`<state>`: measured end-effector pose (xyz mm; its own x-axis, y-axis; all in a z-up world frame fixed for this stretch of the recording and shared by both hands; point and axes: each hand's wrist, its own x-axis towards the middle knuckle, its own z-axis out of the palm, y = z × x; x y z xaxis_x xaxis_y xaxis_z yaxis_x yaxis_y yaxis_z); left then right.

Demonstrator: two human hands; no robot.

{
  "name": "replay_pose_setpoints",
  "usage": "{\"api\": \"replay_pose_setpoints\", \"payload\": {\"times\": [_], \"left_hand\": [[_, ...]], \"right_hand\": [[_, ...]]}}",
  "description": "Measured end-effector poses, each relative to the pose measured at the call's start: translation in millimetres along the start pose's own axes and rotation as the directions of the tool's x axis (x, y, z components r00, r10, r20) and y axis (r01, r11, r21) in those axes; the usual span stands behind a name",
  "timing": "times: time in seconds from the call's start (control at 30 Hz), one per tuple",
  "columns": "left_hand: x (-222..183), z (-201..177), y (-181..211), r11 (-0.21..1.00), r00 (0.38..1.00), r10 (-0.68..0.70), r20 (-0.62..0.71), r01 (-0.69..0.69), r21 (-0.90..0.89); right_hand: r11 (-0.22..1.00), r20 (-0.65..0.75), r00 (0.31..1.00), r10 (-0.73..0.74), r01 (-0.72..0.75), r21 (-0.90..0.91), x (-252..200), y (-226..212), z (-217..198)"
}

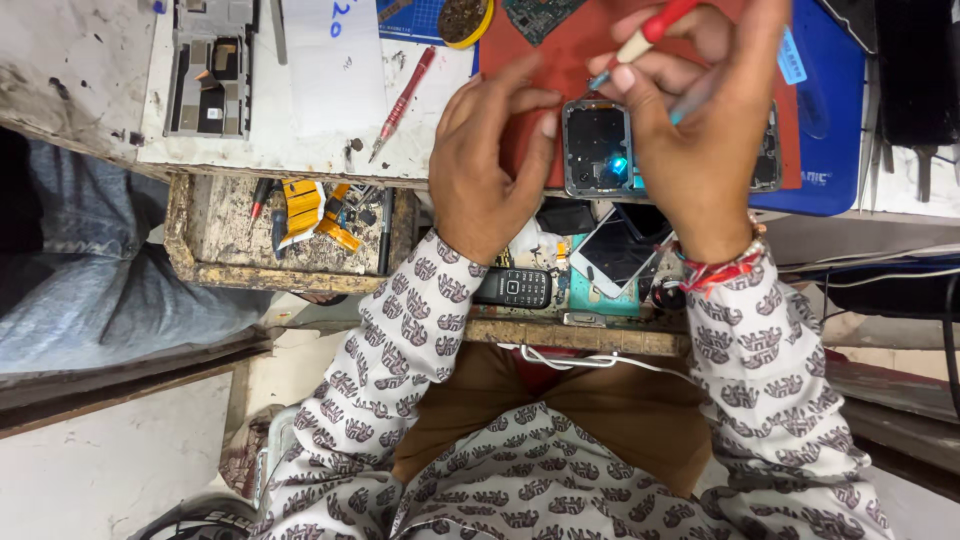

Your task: The person uses a small screwdriver to remove and replace screws on the internal components of a disassembled mobile phone, while another person's hand occasionally assists or moves parts.

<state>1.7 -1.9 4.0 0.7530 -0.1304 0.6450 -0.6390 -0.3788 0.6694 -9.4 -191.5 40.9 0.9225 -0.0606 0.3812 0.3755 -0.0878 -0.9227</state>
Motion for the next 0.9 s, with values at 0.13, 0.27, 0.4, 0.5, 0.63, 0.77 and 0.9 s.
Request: {"api": "replay_pose_setpoints", "payload": {"times": [0.13, 0.27, 0.4, 0.5, 0.63, 0.77, 0.9], "left_hand": [[5.6, 0.7, 3.5, 0.998, 0.999, 0.033, -0.001, -0.033, 0.054], [7.8, 3.9, 2.6, 0.999, 0.999, -0.036, -0.014, 0.036, 0.0], [5.6, 3.0, 4.0, 0.994, 0.996, -0.088, -0.017, 0.087, -0.071], [5.9, 1.6, 3.8, 1.0, 1.0, -0.004, 0.007, 0.004, 0.025], [4.4, 1.8, 3.1, 0.999, 1.0, -0.004, 0.027, 0.003, 0.042], [5.0, 1.8, 2.7, 0.999, 1.0, 0.001, 0.028, -0.002, 0.049], [5.4, 1.6, 2.9, 0.999, 0.999, -0.003, 0.038, 0.001, 0.053]], "right_hand": [[0.969, -0.059, 0.987, 0.152, -0.138, 0.203, -0.1, -15.3, 6.4], [0.973, -0.109, 0.988, 0.105, -0.08, 0.216, -2.5, -16.4, 5.6], [0.926, 0.084, 0.961, -0.263, 0.276, -0.257, -6.6, -0.8, -3.4], [0.874, 0.14, 0.942, -0.305, 0.336, -0.351, -8.1, 4.4, -7.1], [0.863, 0.152, 0.937, -0.314, 0.348, -0.366, -8.6, 1.8, -6.5], [0.856, 0.153, 0.932, -0.329, 0.362, -0.37, -6.8, -0.8, -4.0], [0.834, 0.138, 0.932, -0.336, 0.362, -0.417, -4.4, -1.4, -1.8]]}}
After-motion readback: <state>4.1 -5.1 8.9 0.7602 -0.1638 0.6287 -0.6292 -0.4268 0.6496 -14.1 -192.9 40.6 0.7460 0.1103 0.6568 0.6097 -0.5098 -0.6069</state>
